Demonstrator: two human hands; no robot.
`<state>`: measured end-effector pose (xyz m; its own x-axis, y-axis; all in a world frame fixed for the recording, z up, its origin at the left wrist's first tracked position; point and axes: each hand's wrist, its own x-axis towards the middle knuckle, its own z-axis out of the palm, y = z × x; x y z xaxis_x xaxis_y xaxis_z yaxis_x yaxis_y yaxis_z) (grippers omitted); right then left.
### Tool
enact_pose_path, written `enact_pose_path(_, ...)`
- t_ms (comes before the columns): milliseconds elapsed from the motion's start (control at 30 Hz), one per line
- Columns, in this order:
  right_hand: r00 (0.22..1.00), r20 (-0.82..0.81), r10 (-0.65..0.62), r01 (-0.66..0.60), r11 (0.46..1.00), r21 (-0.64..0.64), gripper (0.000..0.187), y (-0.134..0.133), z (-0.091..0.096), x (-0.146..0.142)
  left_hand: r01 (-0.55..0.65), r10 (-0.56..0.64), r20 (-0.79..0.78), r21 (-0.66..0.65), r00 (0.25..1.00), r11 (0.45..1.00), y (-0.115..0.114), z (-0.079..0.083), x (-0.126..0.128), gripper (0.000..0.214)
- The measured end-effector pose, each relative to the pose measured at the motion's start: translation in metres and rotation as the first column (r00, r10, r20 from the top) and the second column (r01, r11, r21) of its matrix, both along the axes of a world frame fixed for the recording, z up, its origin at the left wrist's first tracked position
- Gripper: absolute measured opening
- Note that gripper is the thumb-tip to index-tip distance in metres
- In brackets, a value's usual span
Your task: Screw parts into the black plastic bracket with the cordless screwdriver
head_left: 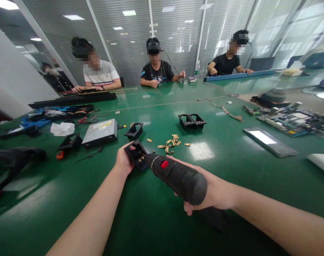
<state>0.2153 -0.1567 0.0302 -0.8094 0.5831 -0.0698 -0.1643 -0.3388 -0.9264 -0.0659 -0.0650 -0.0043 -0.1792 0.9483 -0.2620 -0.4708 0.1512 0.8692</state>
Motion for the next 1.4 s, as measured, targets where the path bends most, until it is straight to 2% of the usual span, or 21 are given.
enact_pose_path(833,0.999,-0.039,0.000,-0.001,1.000,-0.018,0.116,0.0012,-0.0032,-0.0004,0.001,0.000,0.034,-0.043,0.999,0.999,-0.0017,0.0036,0.0012,0.017)
enact_pose_path(1400,1.000,-0.016,0.002,-0.002,1.000,-0.022,0.115,0.0007,-0.0013,0.0004,0.008,-0.007,0.036,-0.017,0.999,1.000,-0.0014,0.0020,0.0004,0.017)
